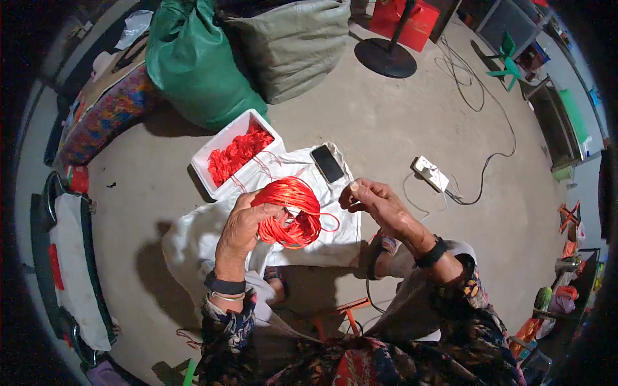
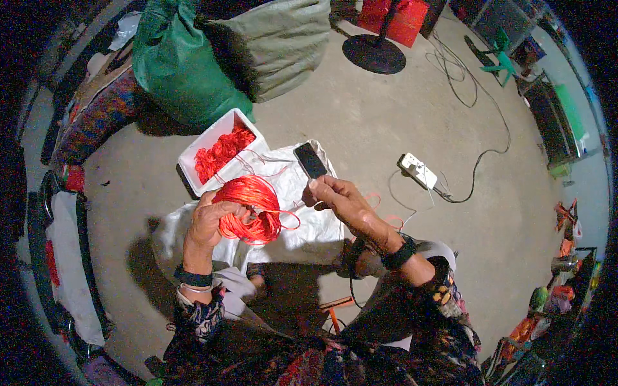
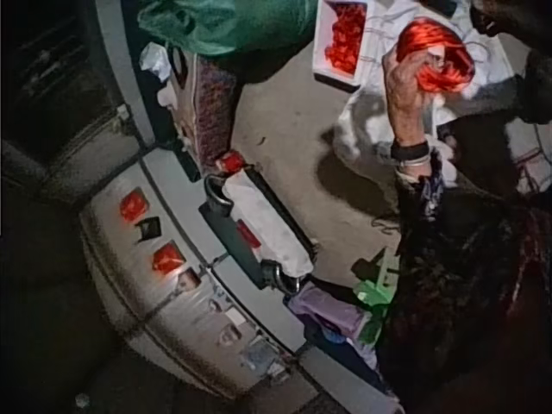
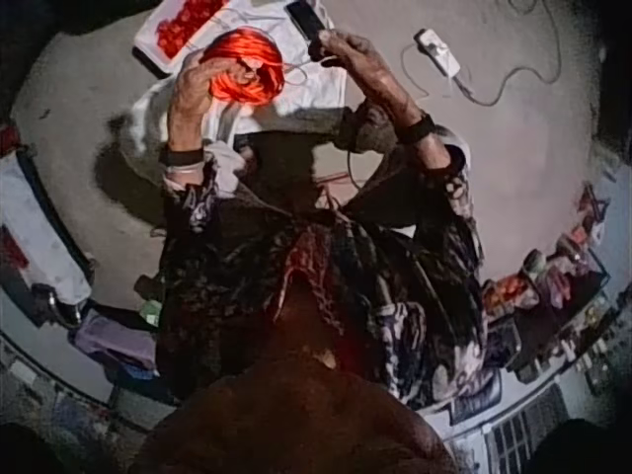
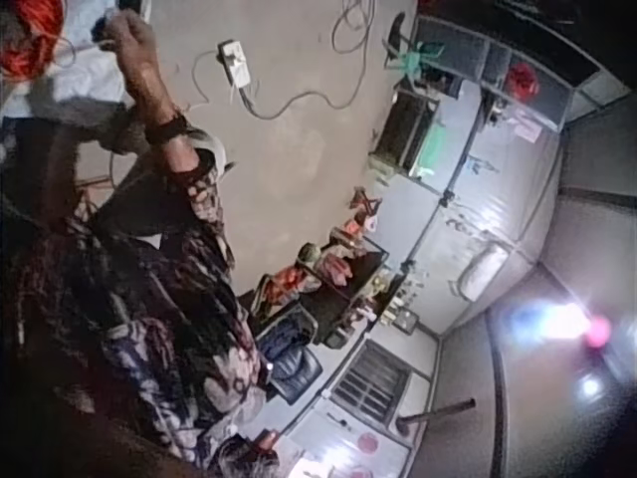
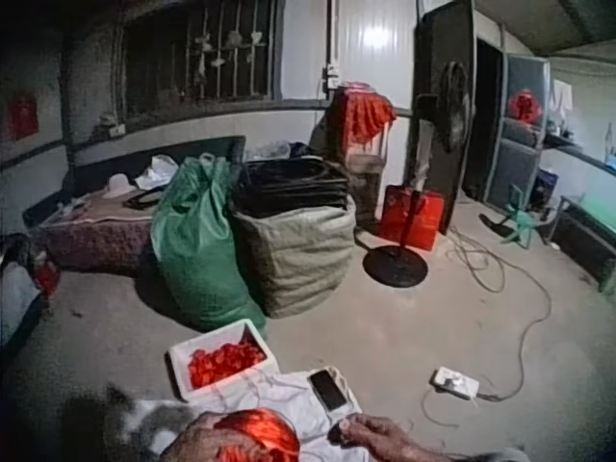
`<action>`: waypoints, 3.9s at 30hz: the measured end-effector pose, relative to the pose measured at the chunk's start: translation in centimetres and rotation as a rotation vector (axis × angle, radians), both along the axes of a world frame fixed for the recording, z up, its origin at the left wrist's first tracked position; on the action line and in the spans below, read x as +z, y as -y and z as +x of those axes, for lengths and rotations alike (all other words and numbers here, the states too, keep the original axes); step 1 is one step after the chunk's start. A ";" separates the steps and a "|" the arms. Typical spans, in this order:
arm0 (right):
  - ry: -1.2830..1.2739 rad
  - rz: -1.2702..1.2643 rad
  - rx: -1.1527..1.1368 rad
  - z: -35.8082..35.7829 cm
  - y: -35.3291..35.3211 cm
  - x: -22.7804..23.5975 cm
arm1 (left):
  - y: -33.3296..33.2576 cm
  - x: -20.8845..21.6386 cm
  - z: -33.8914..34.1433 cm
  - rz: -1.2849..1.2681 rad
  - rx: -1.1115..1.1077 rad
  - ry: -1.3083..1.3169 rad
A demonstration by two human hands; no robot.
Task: Tying and bundling loops of red ribbon, then cutting the excess with scissors.
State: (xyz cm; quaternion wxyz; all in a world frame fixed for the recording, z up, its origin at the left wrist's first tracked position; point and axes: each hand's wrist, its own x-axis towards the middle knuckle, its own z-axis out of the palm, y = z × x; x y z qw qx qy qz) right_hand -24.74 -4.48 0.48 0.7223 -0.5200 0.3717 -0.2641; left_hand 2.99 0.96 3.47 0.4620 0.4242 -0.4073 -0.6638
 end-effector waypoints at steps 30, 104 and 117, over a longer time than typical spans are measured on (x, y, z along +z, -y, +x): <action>0.303 0.171 0.132 -0.2 -1.9 2.5 | -0.4 1.4 1.1 0.115 0.132 -0.366; 1.110 0.634 0.144 -1.1 -5.1 3.7 | -12.4 16.7 -4.8 -0.133 -0.053 -0.100; 0.838 0.416 0.010 -2.1 -4.6 5.4 | -11.3 15.9 -7.5 0.048 -0.022 0.194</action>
